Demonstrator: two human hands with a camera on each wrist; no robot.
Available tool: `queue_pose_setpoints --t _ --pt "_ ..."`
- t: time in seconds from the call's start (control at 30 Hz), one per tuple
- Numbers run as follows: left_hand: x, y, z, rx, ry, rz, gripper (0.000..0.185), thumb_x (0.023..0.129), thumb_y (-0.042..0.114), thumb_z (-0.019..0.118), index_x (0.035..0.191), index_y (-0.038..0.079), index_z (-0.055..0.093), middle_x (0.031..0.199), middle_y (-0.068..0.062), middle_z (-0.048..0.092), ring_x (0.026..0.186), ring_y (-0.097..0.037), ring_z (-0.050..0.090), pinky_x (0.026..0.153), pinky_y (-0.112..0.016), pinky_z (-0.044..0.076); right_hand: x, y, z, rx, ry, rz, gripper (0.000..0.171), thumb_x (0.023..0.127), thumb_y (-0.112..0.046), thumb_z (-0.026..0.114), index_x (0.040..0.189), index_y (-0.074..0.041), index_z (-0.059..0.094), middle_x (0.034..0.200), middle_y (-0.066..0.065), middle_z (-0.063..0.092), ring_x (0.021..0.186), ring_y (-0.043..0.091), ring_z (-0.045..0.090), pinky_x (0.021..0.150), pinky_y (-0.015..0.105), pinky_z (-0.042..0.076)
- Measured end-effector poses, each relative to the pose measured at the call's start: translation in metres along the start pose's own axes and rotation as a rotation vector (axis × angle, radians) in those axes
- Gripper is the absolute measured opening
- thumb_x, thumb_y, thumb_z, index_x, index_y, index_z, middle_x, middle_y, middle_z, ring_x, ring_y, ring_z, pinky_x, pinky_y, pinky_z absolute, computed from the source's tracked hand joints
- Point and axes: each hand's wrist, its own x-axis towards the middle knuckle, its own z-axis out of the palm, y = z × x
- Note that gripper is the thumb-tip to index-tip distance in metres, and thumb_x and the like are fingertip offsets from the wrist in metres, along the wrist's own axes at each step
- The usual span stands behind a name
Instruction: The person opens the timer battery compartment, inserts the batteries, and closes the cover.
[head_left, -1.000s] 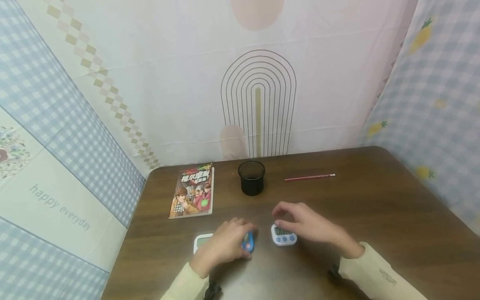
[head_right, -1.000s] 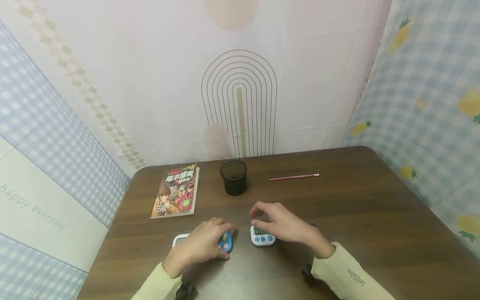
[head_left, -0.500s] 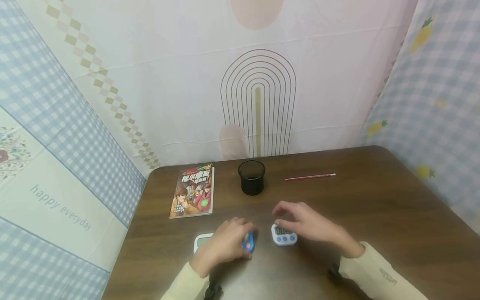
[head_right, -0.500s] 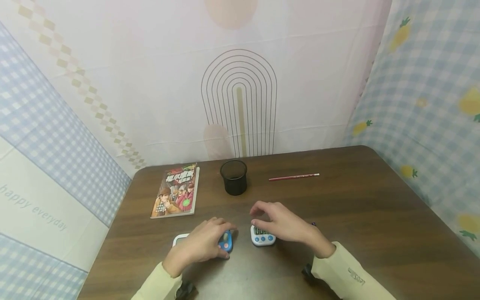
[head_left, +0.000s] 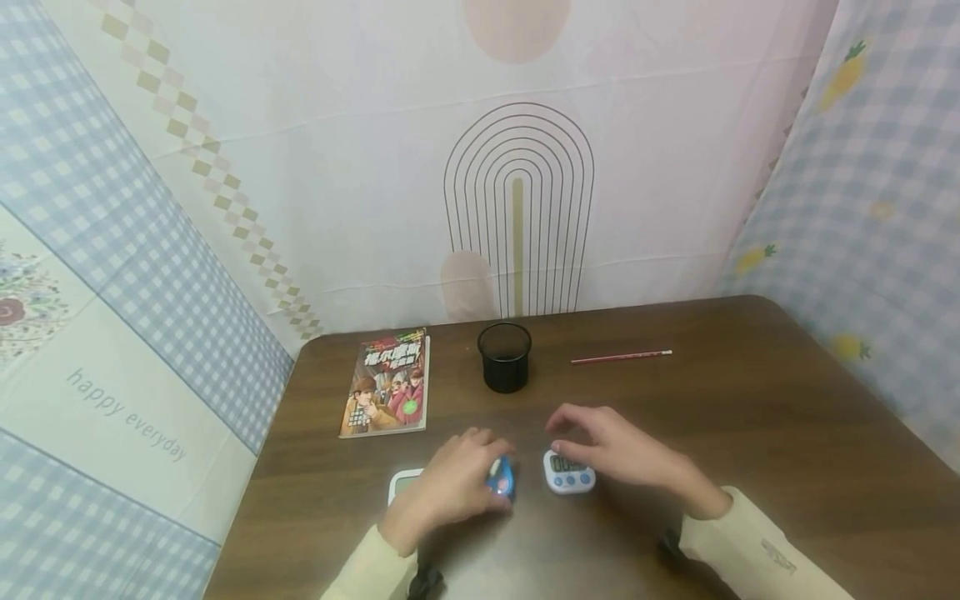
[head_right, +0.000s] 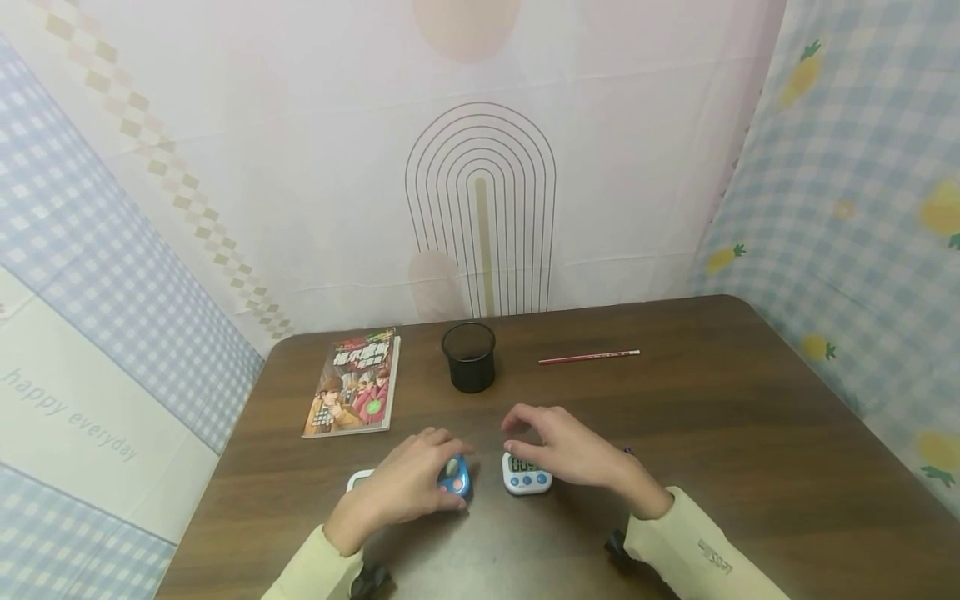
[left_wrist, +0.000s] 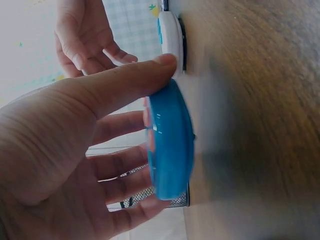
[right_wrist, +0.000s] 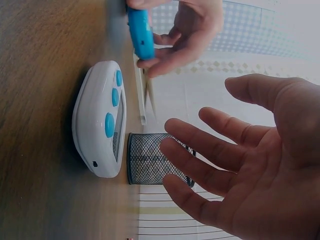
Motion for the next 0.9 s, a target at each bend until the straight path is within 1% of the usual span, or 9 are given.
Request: queue_pose_setpoints --t 0.2,0.43,0.63,0.9 --pt "0.0013 0.0007 -0.0008 -0.011 0.078 0.035 0.061 0.08 0.045 0.09 0.131 0.018 0.071 0.124 0.0 0.07 0.111 -0.017 0.063 0.095 -0.034 0.057 -0.0003 0.0009 -0.0002 0.001 0.0 0.001 0.032 0.104 -0.032 0.067 0.126 -0.009 0.068 0.124 0.009 0.075 0.121 0.029 0.069 0.104 0.059 0.055" --pt "0.001 0.002 -0.0029 -0.008 0.161 0.082 0.059 0.082 0.046 0.089 0.13 0.016 0.072 0.121 0.001 0.069 0.108 -0.015 0.063 0.09 -0.029 0.058 -0.0003 0.0008 0.0005 -0.013 0.005 -0.008 0.028 0.105 -0.031 0.067 0.125 -0.012 0.069 0.123 0.008 0.075 0.118 0.025 0.07 0.102 0.056 0.057" --pt "0.001 0.0042 -0.005 -0.042 0.186 0.062 0.055 0.085 0.047 0.086 0.129 0.019 0.072 0.123 0.0 0.068 0.109 -0.015 0.063 0.086 -0.029 0.059 -0.0005 0.0013 0.0004 -0.007 0.004 -0.006 0.028 0.104 -0.031 0.068 0.125 -0.012 0.069 0.123 0.009 0.075 0.117 0.025 0.07 0.101 0.057 0.057" --pt "-0.0004 0.0078 -0.007 -0.078 0.222 0.069 0.053 0.088 0.049 0.083 0.13 0.02 0.071 0.128 0.0 0.066 0.114 -0.016 0.064 0.089 -0.032 0.061 -0.0005 0.002 0.0016 0.007 -0.002 -0.01 0.027 0.104 -0.03 0.068 0.124 -0.012 0.069 0.123 0.009 0.075 0.115 0.025 0.071 0.1 0.057 0.058"
